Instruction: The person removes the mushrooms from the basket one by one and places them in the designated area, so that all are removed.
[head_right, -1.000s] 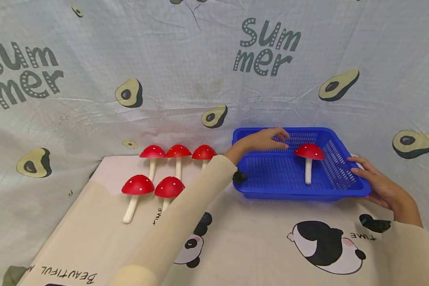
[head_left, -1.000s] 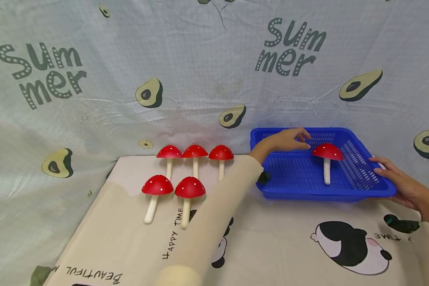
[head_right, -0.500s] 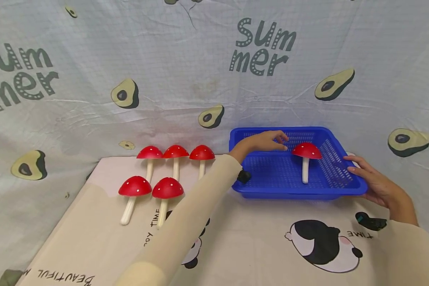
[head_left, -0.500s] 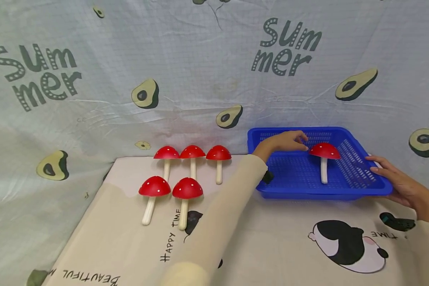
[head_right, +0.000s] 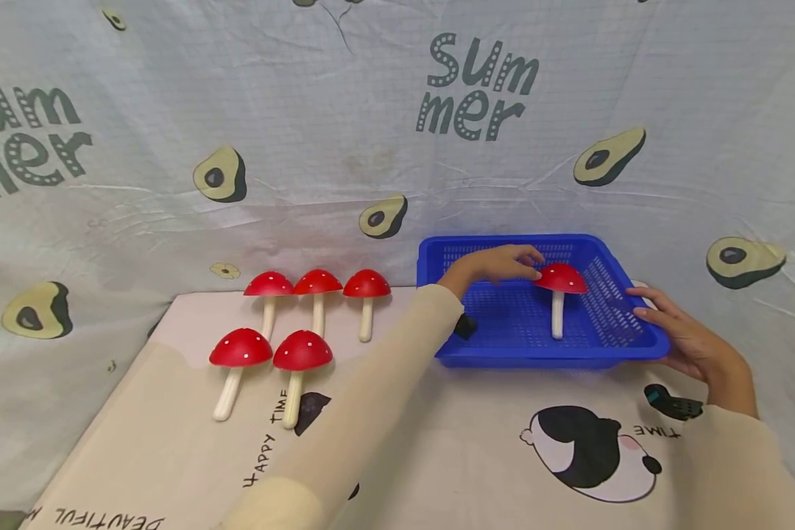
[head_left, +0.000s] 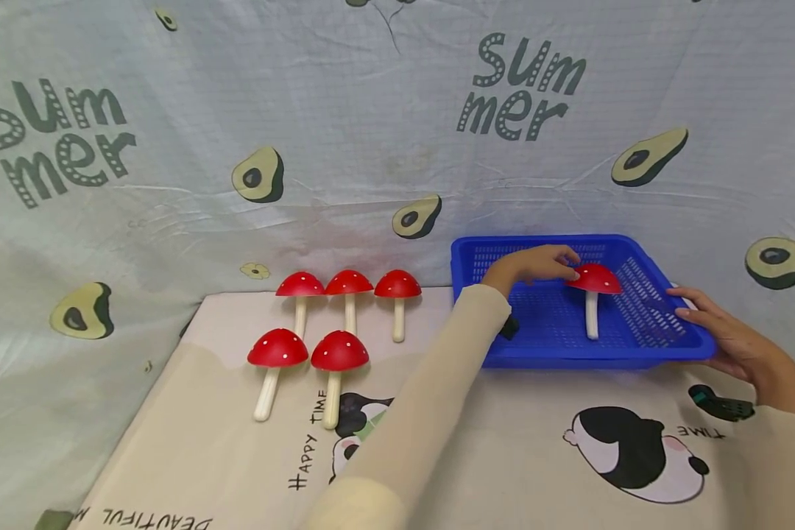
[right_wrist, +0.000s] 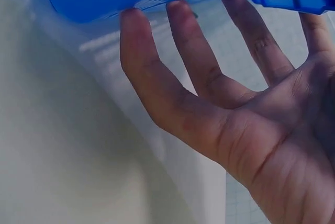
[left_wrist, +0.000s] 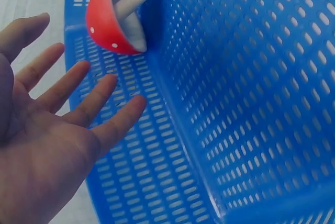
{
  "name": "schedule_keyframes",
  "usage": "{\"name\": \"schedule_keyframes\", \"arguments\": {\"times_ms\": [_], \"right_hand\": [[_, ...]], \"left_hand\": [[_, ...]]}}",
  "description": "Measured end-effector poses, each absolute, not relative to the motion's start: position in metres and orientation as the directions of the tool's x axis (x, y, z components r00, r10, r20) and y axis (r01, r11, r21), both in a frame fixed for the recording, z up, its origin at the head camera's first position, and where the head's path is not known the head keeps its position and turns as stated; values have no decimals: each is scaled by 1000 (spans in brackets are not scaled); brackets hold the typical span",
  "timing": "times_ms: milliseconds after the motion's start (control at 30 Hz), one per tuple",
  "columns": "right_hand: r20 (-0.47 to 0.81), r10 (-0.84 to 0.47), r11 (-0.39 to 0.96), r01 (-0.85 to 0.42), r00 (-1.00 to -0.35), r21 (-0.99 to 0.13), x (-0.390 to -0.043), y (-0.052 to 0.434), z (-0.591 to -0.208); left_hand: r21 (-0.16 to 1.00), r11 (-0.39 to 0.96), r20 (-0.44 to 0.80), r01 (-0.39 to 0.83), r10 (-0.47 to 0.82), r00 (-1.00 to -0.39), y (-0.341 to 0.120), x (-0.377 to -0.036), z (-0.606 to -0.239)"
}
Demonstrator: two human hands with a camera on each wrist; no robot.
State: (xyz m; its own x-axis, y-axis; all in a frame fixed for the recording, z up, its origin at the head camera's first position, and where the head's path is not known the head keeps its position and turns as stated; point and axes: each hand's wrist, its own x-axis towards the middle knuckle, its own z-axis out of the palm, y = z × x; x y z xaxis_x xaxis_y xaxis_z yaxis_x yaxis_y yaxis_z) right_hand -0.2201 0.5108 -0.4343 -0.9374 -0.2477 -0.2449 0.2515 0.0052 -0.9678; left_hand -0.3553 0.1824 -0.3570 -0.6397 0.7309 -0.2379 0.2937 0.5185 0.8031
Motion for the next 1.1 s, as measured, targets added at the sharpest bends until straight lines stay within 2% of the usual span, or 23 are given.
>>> {"name": "schedule_keyframes", "arguments": {"times_ms": [267,533,667,767,833,933,1000,1100], "right_hand": [[-263,-218,81,251,-940,-965,-222,509,-434],[-273,-177,72,265,-946,-962,-219,508,-433],[-266,-176,26,265,-948,-964,-218,507,-432],[-257,-181,-5,262,-949,-965,-218,505,-432],[-252,-186,-9,258,-950,-966,-218,505,-432],[-245,-188,-13,252,-951,-968,-219,505,-432],[-240,-190,-21,248,-952,-968,-219,505,-432],[-240,-191,-35,251,-952,-967,-218,504,-433]], "left_hand": [[781,531,-242,331,744,-623,194,-358,-368],[759,539,-275,364,773,-571,203,-358,-377],[741,556,-285,377,768,-573,209,-357,-380],[684,595,-278,421,747,-604,215,-357,-380],[606,633,-272,482,734,-623,218,-357,-380],[509,652,-261,562,739,-621,222,-356,-381],[514,632,-247,580,757,-605,224,-354,-381],[607,591,-242,531,774,-585,225,-353,-384]]}}
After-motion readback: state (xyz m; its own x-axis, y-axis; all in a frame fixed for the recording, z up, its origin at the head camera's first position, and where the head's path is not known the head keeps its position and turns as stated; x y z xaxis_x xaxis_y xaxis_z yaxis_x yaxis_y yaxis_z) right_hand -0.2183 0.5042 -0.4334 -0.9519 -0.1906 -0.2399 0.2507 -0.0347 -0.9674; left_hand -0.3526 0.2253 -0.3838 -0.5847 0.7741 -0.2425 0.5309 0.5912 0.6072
